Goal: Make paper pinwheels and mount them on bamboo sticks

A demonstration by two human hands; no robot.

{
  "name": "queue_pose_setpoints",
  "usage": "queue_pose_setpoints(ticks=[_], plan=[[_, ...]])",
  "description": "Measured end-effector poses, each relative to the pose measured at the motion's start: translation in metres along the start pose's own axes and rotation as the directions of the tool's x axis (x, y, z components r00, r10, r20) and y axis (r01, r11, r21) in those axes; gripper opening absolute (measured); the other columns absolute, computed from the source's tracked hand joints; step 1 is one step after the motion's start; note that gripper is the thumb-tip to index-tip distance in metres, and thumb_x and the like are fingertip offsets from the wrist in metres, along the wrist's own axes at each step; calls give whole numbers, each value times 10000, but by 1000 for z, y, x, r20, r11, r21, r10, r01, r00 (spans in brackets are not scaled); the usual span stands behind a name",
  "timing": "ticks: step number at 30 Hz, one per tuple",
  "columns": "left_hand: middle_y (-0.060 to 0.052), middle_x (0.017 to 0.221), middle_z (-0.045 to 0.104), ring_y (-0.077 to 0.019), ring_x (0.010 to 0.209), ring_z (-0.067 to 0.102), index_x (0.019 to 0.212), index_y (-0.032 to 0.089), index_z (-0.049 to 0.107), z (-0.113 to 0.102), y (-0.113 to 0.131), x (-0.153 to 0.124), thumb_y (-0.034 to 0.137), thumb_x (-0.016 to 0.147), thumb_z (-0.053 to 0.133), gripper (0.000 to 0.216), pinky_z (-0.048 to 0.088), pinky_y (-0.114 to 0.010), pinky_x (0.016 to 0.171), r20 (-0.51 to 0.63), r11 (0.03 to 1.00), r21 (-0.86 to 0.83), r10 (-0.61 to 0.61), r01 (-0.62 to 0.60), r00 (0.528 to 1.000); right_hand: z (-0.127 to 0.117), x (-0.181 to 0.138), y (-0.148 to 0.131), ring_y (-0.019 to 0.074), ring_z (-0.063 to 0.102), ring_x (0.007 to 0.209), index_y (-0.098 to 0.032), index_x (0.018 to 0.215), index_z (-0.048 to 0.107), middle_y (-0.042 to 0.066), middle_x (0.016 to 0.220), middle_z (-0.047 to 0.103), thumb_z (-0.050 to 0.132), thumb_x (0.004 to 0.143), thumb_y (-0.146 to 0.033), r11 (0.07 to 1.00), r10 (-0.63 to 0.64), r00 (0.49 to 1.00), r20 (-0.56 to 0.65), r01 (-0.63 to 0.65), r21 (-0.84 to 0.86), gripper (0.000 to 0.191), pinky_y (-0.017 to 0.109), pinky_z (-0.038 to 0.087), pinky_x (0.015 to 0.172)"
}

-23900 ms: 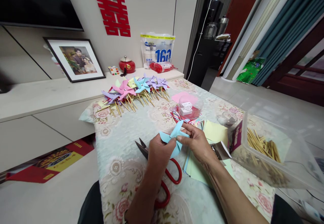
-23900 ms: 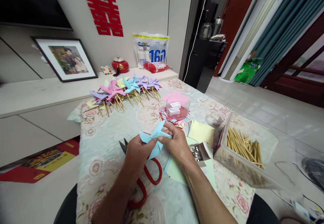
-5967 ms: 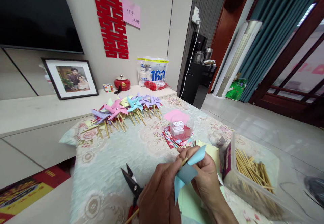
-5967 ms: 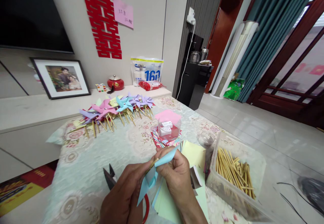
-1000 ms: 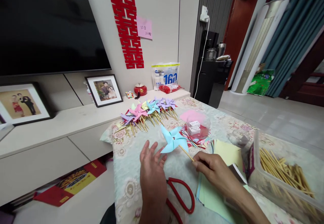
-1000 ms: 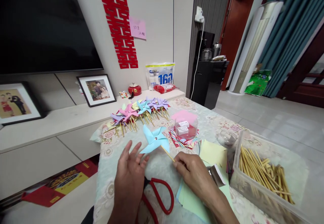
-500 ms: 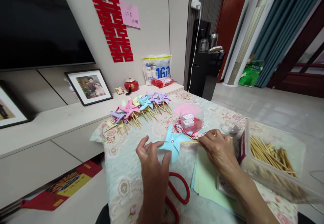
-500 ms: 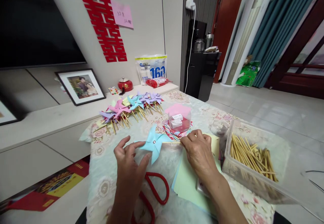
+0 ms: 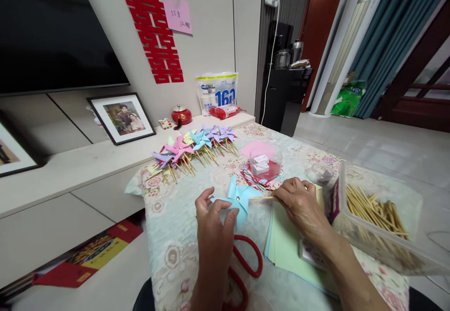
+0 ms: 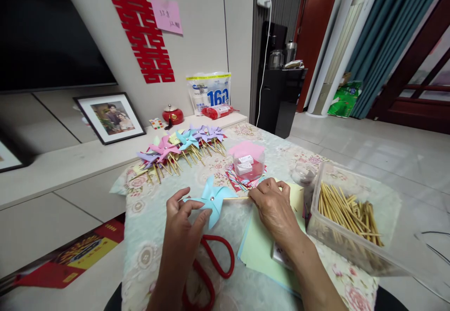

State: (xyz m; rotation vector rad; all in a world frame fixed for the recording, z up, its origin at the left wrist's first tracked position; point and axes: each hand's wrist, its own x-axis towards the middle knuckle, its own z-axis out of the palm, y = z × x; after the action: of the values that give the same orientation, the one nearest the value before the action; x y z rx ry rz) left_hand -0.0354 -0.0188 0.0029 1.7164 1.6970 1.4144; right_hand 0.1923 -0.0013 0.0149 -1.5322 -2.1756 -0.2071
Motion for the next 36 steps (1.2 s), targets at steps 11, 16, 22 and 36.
queue_pose_setpoints(ticks=[11,16,22,36], plan=[[-165,1306,466,-332,1211,523,1095,186,660,-1,13,1,309,805,676,315,486,-514,950,-242,1000,-26,0,-7,970,-1,-1,-4,246,492,877,-215,854,673,53,823,640,572,965,-214,987,42,999,-5,-41,155,150,358,303,749],[-151,1254,492,-303,1158,564,1012,174,654,3,25,-4,260,802,691,230,507,-468,928,-441,977,97,211,-188,872,-3,0,-23,233,534,832,-184,858,639,61,828,626,514,977,-191,932,122,992,-14,-109,345,173,342,390,749],[-164,1260,467,-316,1165,553,967,157,644,12,25,-9,221,805,689,180,501,-487,922,-442,968,121,250,-219,861,-1,-1,-47,219,568,818,-193,812,596,43,818,608,484,978,-203,859,108,992,65,-126,496,201,335,412,726],[-125,1183,549,-256,1102,608,838,183,632,10,18,-5,203,835,663,37,530,-402,886,-518,974,103,226,-202,825,-6,1,-55,216,578,812,-185,790,616,45,809,605,468,977,-250,804,48,979,197,-154,574,248,323,389,721]])
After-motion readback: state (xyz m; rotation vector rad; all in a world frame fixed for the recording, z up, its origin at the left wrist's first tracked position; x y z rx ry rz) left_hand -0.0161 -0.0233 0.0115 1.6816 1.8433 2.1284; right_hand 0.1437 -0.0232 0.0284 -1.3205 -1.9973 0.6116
